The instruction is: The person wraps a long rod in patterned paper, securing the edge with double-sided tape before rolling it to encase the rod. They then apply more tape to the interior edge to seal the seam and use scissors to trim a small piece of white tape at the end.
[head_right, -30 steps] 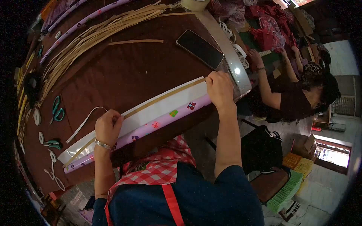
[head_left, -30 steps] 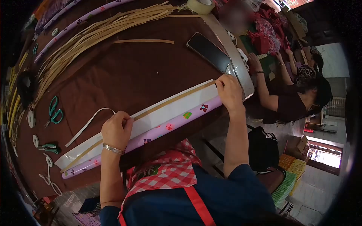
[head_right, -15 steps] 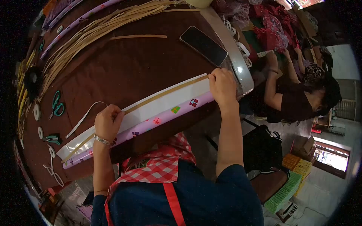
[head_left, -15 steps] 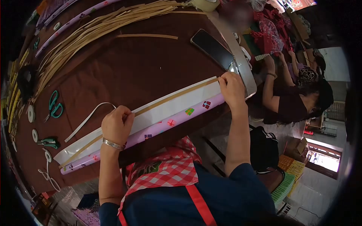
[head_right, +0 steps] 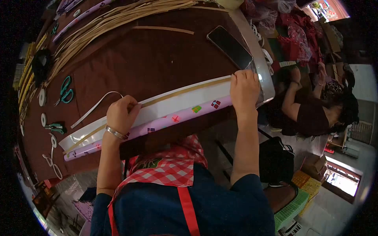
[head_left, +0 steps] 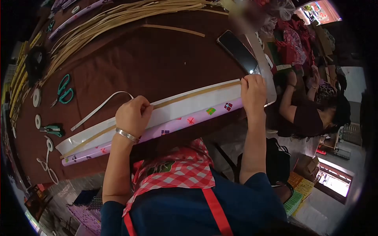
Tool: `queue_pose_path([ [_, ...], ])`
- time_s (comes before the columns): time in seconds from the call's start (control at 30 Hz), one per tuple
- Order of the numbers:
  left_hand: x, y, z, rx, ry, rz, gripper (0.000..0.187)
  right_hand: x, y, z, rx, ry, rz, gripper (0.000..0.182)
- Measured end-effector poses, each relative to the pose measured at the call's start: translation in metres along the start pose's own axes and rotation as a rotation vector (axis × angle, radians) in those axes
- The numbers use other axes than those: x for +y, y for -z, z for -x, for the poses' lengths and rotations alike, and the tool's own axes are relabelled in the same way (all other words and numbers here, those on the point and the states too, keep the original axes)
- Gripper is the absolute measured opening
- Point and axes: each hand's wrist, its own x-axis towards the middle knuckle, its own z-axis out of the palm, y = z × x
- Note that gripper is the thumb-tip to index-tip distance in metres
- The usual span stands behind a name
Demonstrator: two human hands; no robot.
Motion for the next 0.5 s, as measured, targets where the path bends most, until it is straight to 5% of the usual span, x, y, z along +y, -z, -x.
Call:
queue_pose_path([
  [0.27, -0.004, -0.003, 0.000, 0.029, -0.019, 0.015, 0.010, -0.036, 0.009, 0.027, -0.175, 0.175, -0.203, 0.018],
  [0.5, -0.003, -0.001, -0.001, 0.015, -0.004, 0.005, 0.009, -0.032, 0.019, 0.024, -0.340, 0.026, -0.166, 0.033],
])
